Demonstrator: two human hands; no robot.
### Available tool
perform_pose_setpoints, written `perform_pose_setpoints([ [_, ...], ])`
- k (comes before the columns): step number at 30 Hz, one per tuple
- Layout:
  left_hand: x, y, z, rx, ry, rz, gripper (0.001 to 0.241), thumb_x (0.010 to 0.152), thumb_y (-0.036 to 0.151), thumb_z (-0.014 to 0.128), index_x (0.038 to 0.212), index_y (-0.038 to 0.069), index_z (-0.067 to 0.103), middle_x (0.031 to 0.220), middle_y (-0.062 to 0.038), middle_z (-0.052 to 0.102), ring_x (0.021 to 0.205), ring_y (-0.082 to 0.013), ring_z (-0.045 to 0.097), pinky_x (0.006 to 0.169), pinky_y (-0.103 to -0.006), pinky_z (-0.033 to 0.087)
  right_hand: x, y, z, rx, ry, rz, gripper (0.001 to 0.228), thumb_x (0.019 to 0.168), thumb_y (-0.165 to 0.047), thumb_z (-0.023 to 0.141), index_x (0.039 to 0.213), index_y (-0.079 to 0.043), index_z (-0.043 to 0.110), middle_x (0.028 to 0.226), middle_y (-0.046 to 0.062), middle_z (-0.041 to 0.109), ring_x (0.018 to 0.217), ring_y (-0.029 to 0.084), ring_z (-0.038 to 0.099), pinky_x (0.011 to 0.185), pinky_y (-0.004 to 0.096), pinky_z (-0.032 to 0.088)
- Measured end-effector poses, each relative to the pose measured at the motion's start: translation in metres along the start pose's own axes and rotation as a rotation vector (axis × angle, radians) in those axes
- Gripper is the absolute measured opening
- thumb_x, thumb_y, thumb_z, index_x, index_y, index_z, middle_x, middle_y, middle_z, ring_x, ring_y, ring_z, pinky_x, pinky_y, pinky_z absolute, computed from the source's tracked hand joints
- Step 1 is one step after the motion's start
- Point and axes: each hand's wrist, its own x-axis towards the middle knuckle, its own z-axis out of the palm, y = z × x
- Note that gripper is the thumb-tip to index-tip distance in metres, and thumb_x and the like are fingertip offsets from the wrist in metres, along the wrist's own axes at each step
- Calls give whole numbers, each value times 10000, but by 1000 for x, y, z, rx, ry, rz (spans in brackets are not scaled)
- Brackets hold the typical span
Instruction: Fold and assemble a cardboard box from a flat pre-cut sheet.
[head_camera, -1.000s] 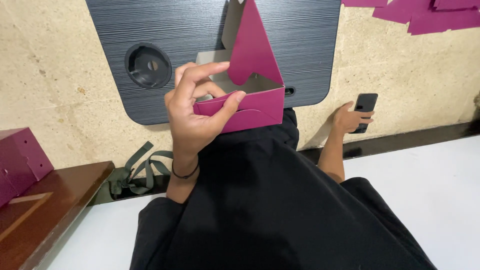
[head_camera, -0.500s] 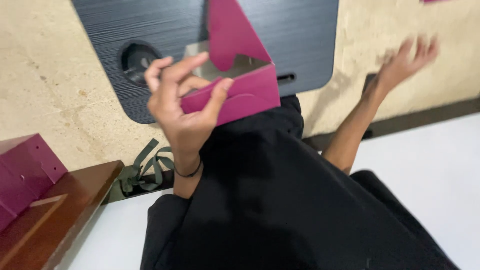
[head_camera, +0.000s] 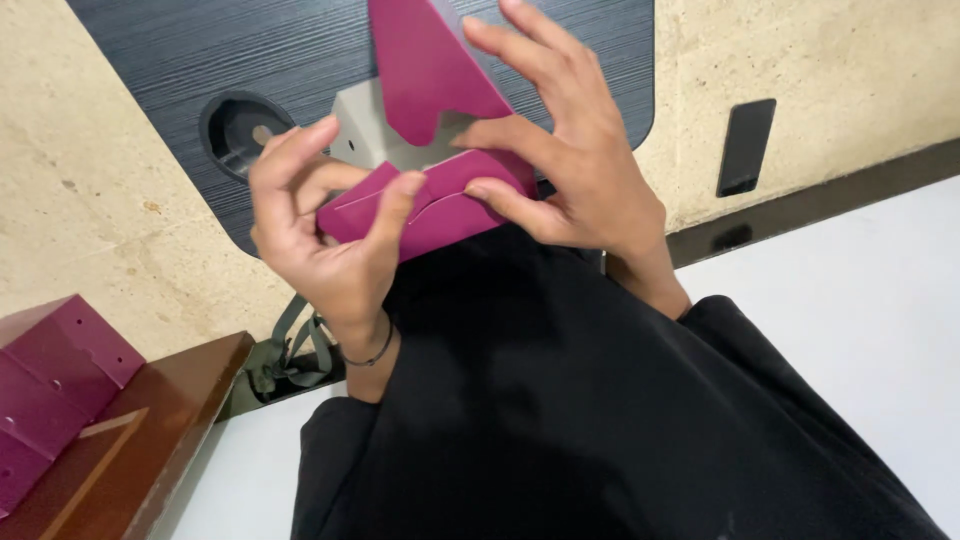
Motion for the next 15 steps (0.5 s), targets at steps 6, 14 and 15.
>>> perform_pose_setpoints([
  [6, -1, -35, -6, -386, 155, 77, 318, 1054, 68, 643, 1304, 159, 468, 743, -46, 477, 787, -183, 531, 1119, -412, 516, 3, 3, -1, 144, 72, -61, 213, 1103, -155, 576, 1019, 32, 637, 1488, 259, 447, 1469, 488, 386, 1238, 682, 401],
  [14, -3, -56, -5, -751, 289, 248, 393, 957, 114, 658, 1297, 207, 485, 817, 31, 482, 827, -140, 483, 1107, -426, 422, 5, -2, -1, 138, 152, -38, 148, 1055, -25, 630, 931, 55, 635, 1390, 250, 517, 1374, 483, 482, 1171, 652, 440],
  [15, -1, -54, -4, -721, 269, 315, 404, 918, 171, 706, 1252, 206, 482, 792, 37, 497, 796, -133, 474, 1078, -377, 421, 6, -3, -1, 160, 144, -30, 154, 1060, -34, 620, 934, 52, 635, 1391, 242, 515, 1374, 478, 483, 1172, 648, 441],
])
